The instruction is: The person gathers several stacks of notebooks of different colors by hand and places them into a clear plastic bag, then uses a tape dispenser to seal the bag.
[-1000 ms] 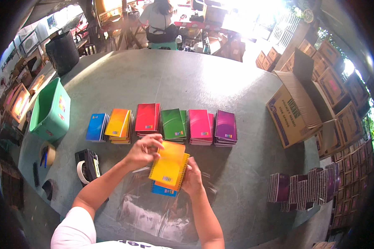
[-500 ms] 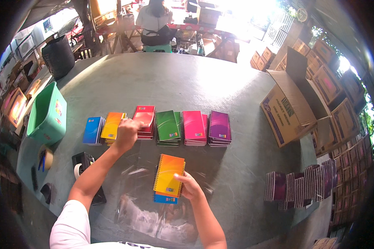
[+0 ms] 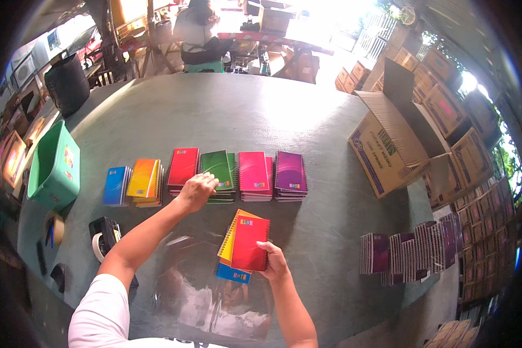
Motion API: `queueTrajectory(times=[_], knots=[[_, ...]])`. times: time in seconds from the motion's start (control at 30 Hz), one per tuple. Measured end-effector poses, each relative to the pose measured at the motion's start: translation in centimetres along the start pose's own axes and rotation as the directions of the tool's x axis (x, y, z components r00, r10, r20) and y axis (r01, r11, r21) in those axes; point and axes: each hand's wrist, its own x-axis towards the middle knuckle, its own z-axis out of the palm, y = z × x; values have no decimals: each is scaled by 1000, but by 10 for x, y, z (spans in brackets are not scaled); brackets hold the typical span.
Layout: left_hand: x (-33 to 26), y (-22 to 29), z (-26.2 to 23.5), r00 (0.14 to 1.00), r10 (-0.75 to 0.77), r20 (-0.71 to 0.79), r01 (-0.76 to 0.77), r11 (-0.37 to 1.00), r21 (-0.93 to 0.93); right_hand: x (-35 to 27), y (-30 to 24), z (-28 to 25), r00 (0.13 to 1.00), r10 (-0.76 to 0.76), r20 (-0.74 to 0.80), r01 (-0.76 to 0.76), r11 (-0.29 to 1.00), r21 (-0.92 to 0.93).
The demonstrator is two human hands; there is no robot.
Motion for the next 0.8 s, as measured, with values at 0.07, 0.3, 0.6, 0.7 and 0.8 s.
queueTrajectory(times=[0.07,0.3,0.6,0.7,0.8], knots=[[5,7,-16,994,53,95,-64,991,114,-5,-3,-4,999,-31,-36,30,999,-38],[-11,134,-65,865,494,90,-433,823,-368,-8,-10,-12,987,-156,-23,155,986,-62],[74,83,29,981,106,165,-123,987,101,-34,-14,8,991,-58,-119,7,922,-387],[63,91,-4,999,48,-13,-49,986,-158,-39,-11,-1,986,-68,-155,30,972,-233],[56,100,-48,981,-12,-195,-135,676,-724,-33,-14,-41,995,-104,-7,104,995,0]])
